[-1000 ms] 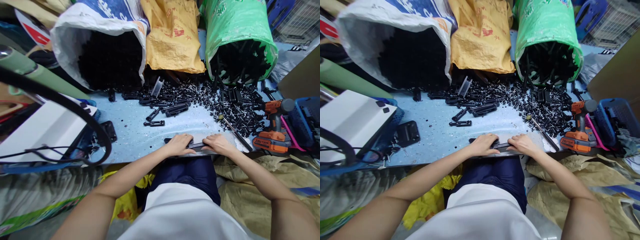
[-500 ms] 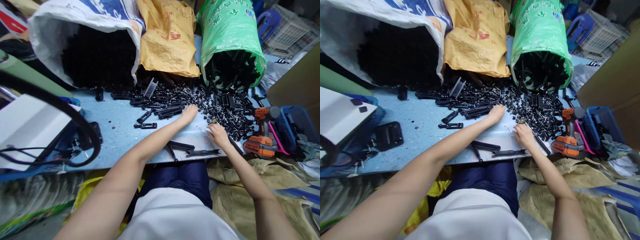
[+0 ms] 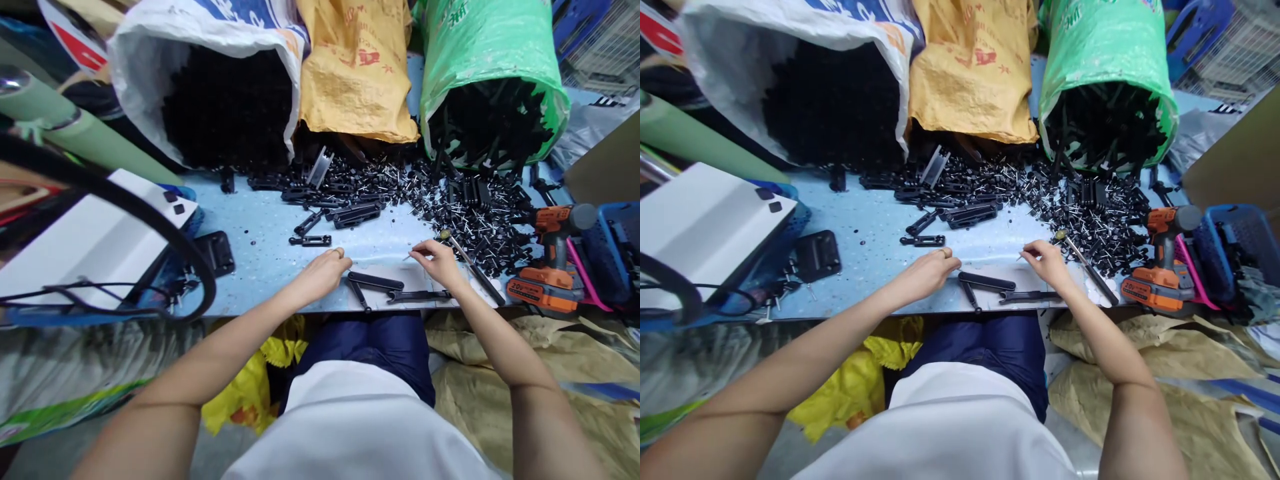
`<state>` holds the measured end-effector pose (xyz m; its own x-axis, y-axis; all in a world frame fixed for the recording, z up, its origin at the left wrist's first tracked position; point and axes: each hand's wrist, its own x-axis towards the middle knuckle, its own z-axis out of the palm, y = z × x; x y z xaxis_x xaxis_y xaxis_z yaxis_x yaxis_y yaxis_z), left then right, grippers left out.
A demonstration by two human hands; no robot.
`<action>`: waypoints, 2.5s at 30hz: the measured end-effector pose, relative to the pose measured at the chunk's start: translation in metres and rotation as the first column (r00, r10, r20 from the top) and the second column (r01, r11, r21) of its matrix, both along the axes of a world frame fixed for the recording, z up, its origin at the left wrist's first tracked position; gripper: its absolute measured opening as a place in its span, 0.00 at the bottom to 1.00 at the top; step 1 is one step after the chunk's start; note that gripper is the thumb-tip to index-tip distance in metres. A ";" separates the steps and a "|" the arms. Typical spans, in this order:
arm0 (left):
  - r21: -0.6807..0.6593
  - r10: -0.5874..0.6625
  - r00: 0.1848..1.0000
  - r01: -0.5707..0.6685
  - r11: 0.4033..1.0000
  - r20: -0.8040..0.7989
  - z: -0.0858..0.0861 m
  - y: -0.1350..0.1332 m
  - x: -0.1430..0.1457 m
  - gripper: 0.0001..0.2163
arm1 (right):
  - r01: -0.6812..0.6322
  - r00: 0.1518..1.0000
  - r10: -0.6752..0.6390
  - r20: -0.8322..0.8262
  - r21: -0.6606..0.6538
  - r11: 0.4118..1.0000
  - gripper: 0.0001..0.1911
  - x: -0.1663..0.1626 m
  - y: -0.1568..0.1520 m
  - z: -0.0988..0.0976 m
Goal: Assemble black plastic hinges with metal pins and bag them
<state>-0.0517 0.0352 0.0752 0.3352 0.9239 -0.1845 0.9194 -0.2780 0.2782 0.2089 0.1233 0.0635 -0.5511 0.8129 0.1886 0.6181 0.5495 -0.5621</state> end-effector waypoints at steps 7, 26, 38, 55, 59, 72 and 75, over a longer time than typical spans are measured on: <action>0.098 -0.013 0.999 0.010 0.995 0.034 0.004 -0.007 0.000 0.15 | -0.014 0.998 0.012 -0.067 -0.038 0.999 0.16 0.001 -0.042 0.017; 0.489 -0.144 0.986 0.087 0.868 0.080 -0.036 -0.022 0.008 0.13 | -0.287 0.931 0.247 0.268 0.124 0.950 0.15 -0.005 -0.062 -0.002; 0.572 -0.302 0.946 0.184 0.800 0.118 -0.067 -0.019 -0.007 0.15 | -0.252 0.967 0.234 0.103 0.220 0.942 0.17 0.013 -0.078 -0.031; 0.037 -0.162 0.987 0.162 0.986 -0.003 -0.012 0.013 0.060 0.22 | -0.276 0.870 0.184 0.457 0.142 0.951 0.32 0.037 -0.041 -0.022; -0.019 -0.005 0.999 0.004 1.000 -0.037 -0.002 0.011 0.056 0.23 | -0.295 0.794 0.236 0.561 0.015 0.955 0.31 0.018 -0.047 -0.003; 0.021 0.122 0.989 -0.120 0.993 -0.082 -0.001 -0.002 0.055 0.25 | -0.598 0.630 0.389 0.672 0.100 0.795 0.26 -0.033 -0.038 0.027; 0.149 0.099 0.995 -0.097 0.984 -0.005 -0.009 -0.004 0.044 0.27 | -0.531 0.699 0.333 0.633 0.147 0.835 0.32 -0.017 -0.033 0.032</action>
<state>-0.0076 0.0314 0.0663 0.2405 0.9695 -0.0470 0.9474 -0.2239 0.2288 0.1923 0.0908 0.0958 -0.9071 0.4120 -0.0860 0.4096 0.9112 0.0449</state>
